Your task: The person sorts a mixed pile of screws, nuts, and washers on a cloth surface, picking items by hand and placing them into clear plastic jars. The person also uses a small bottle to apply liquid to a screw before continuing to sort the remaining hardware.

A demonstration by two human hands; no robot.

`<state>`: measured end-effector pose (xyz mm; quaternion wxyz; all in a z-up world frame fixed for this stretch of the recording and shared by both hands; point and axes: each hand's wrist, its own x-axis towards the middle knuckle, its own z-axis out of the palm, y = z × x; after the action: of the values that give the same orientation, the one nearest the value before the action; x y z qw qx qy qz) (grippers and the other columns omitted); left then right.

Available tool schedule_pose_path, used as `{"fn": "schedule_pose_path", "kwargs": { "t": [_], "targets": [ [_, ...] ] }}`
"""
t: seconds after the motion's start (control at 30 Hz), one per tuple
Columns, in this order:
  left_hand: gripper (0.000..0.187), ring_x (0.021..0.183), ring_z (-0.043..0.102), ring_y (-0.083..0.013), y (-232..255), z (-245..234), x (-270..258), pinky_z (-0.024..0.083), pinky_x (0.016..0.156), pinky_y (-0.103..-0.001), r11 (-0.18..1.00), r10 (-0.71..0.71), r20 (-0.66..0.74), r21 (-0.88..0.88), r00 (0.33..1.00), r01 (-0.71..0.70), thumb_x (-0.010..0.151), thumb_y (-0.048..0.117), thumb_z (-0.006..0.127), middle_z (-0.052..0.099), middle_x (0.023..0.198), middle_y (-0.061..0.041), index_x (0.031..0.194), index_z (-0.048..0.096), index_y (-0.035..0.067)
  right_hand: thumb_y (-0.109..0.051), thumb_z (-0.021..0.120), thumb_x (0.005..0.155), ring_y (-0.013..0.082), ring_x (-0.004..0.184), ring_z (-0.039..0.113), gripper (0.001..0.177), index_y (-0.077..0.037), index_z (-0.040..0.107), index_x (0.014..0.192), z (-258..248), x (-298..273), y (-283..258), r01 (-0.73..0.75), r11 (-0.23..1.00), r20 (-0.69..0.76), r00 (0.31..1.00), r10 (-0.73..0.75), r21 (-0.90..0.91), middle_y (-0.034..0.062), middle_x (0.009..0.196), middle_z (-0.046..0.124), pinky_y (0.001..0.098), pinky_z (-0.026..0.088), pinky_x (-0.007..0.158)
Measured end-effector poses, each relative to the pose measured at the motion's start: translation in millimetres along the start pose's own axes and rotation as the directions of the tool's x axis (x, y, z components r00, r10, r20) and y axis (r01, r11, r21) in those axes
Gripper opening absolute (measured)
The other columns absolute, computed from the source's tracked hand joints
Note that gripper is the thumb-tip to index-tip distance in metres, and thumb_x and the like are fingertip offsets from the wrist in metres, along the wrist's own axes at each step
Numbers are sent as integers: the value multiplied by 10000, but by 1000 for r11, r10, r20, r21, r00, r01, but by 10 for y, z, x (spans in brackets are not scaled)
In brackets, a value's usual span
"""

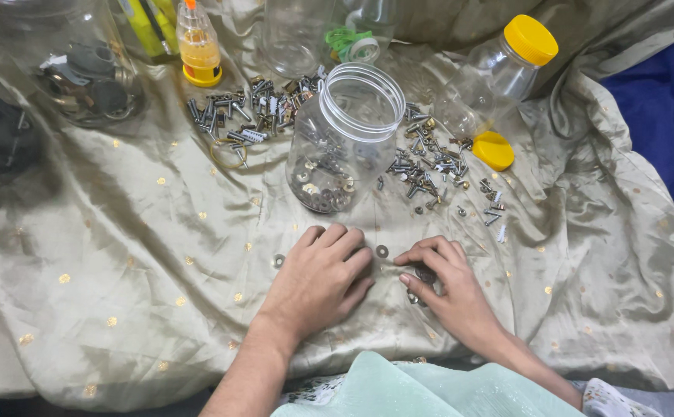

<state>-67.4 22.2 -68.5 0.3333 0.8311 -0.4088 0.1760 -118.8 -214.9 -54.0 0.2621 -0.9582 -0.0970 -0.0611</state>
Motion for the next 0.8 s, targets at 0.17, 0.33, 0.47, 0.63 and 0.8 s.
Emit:
{"fn": "schedule_pose_path", "kwargs": {
  "t": [0.17, 0.33, 0.47, 0.63, 0.8],
  "targets": [
    [233, 1031, 561, -258, 1, 14, -16, 437, 886, -415, 1000, -5, -37, 24, 999, 6, 810, 261, 752, 605, 1033, -66, 930, 672, 78, -165, 782, 815, 227, 1067, 610, 237, -86, 769, 1038, -71, -96, 118, -38, 999, -67, 997, 37, -17, 50, 1046, 660, 353, 473, 936],
    [223, 1020, 558, -268, -12, 19, -11, 437, 881, -416, 999, -39, -36, 10, 999, 39, 820, 255, 751, 607, 1025, -61, 932, 672, 79, -158, 796, 814, 159, 896, 583, 281, -98, 772, 1087, -214, -184, 186, -204, 977, -31, 978, 206, 65, 26, 1052, 655, 298, 502, 801],
    [169, 1010, 564, -257, -12, 40, -2, 447, 889, -416, 997, -61, -17, 37, 998, 61, 849, 209, 728, 608, 1012, -49, 935, 665, 79, -141, 851, 706, 115, 813, 546, 433, -84, 749, 1123, -296, -185, 215, -131, 986, 62, 990, 126, 100, 27, 1072, 612, 266, 505, 714],
    [144, 1018, 563, -267, -15, 48, -8, 452, 891, -423, 998, -47, -47, 49, 998, 49, 843, 179, 712, 612, 1028, -54, 935, 660, 82, -123, 798, 808, 84, 814, 650, 276, -91, 773, 1081, -328, -180, 194, -190, 976, 78, 980, 182, 107, 12, 1071, 676, 248, 560, 728],
    [145, 1022, 558, -270, -12, 54, -11, 451, 894, -420, 997, -58, -61, 40, 996, 60, 851, 184, 710, 613, 1035, -55, 938, 659, 81, -129, 790, 831, 80, 852, 667, 258, -96, 784, 1087, -331, -140, 179, -247, 967, 76, 967, 242, 65, 17, 1037, 698, 246, 555, 753]
  ]
}}
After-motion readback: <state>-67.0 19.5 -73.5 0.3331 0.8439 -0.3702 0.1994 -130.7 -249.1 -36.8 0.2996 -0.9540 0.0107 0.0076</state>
